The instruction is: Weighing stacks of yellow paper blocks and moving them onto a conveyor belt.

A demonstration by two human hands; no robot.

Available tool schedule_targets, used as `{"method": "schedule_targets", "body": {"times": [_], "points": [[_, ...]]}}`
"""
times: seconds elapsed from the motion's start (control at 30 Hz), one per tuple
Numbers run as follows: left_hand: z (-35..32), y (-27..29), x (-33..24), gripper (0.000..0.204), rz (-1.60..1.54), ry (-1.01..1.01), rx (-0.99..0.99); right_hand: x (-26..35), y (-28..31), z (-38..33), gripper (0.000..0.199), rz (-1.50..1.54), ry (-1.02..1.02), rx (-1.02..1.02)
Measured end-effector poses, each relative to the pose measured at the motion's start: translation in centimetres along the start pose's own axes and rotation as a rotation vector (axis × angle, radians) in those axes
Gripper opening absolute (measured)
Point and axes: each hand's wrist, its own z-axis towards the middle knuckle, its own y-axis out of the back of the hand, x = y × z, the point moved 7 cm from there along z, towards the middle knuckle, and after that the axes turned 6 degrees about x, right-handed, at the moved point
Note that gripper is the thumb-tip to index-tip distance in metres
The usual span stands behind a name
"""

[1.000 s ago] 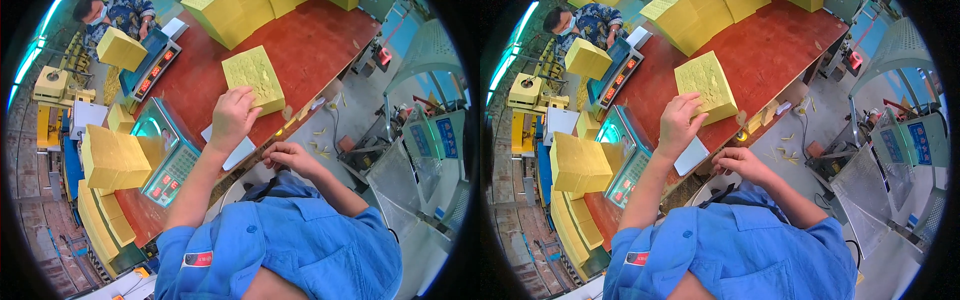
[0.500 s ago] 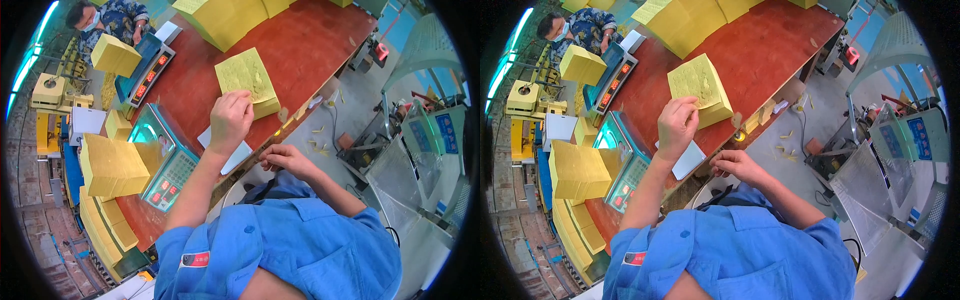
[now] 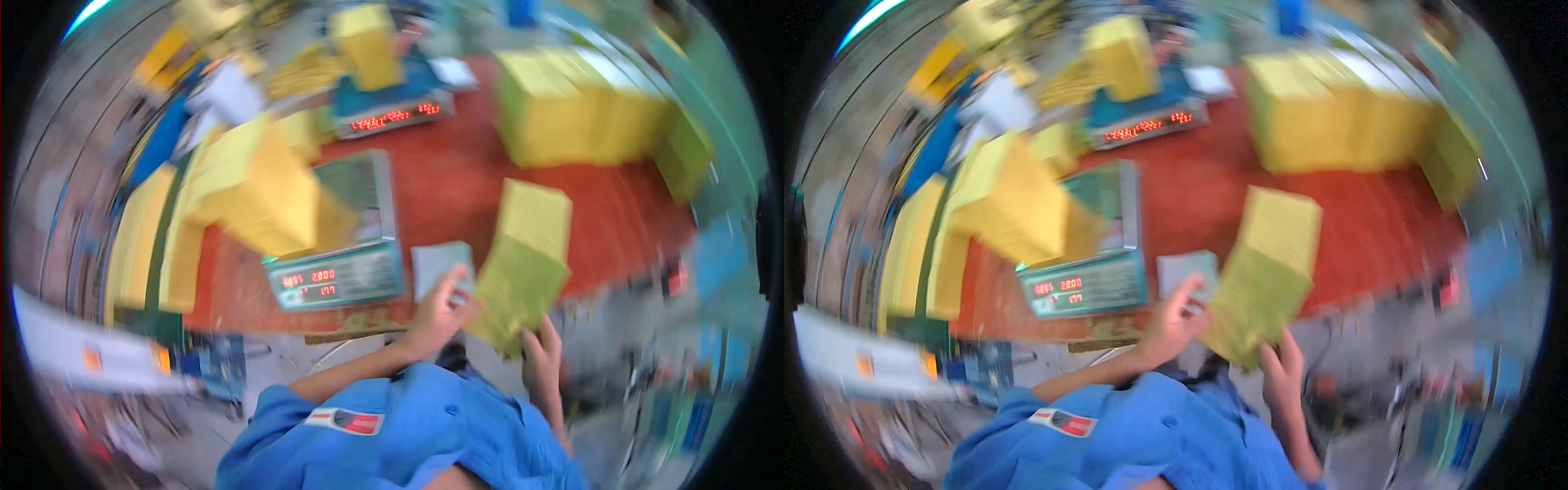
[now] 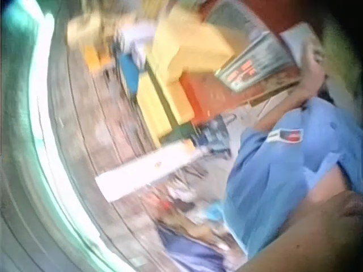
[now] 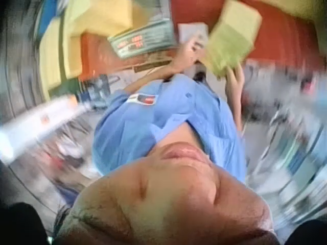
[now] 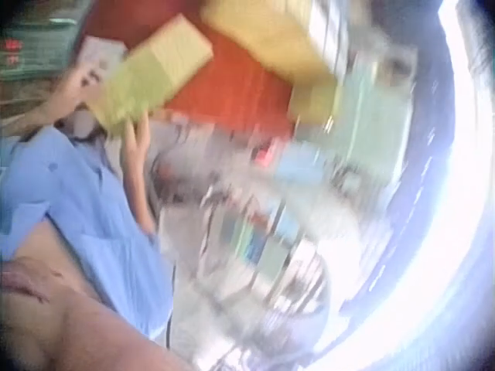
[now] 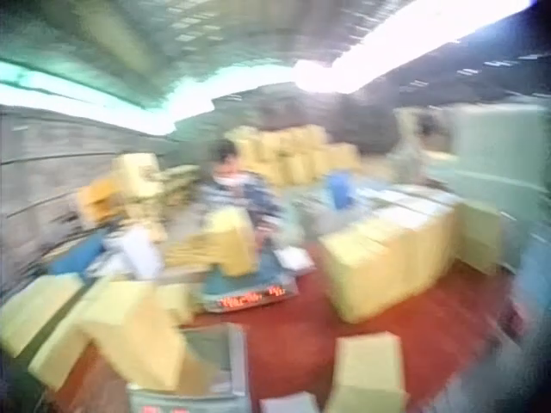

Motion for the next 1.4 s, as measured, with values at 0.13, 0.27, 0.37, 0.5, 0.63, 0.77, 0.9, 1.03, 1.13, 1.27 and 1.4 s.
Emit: {"method": "schedule_targets", "body": {"times": [0.13, 0.27, 0.37, 0.5, 0.63, 0.77, 0.9, 1.03, 1.13, 1.27, 1.4], "points": [[-0.4, 2.5, 0.5, 0.022, -0.270, 0.069, 0.120, 1.9, -4.1, -0.7, 0.033, -0.057, 0.028, 0.025], [-3.0, 9.4, -2.9, 0.017, -0.124, -0.034, 0.013, 1.7, -8.2, 1.6, 0.032, -0.157, 0.138, 0.122], [-4.8, 15.9, -6.4, 0.013, -0.109, -0.136, -0.069, 5.6, -13.9, 3.7, 0.023, -0.414, 0.188, 0.263], [-5.6, 26.1, -13.6, 0.015, -0.015, -0.102, -0.167, 11.8, -24.9, 8.3, 0.016, -0.471, 0.452, 0.420], [-1.7, 36.9, -18.4, 0.025, 0.197, -0.305, -0.302, 17.1, -35.3, 14.2, 0.041, -0.299, 0.550, 0.452], [3.5, 44.3, -16.8, 0.024, 0.128, -0.040, -0.241, 18.1, -40.7, 19.6, 0.052, -0.276, 0.507, 0.473], [5.1, 46.5, -13.3, 0.023, 0.162, 0.077, -0.206, 15.9, -42.3, 21.0, 0.051, -0.372, 0.425, 0.444], [5.4, 47.0, -12.2, 0.021, 0.200, 0.083, -0.153, 15.2, -42.2, 21.0, 0.053, -0.394, 0.416, 0.423], [5.4, 46.9, -11.7, 0.025, 0.203, 0.115, -0.132, 15.1, -42.1, 20.1, 0.049, -0.392, 0.420, 0.383], [4.7, 46.4, -11.8, 0.025, 0.225, 0.087, -0.111, 14.7, -41.8, 20.1, 0.042, -0.412, 0.474, 0.414], [4.9, 46.1, -11.9, 0.025, 0.197, 0.010, -0.097, 14.4, -41.3, 20.8, 0.038, -0.503, 0.565, 0.379]]}}
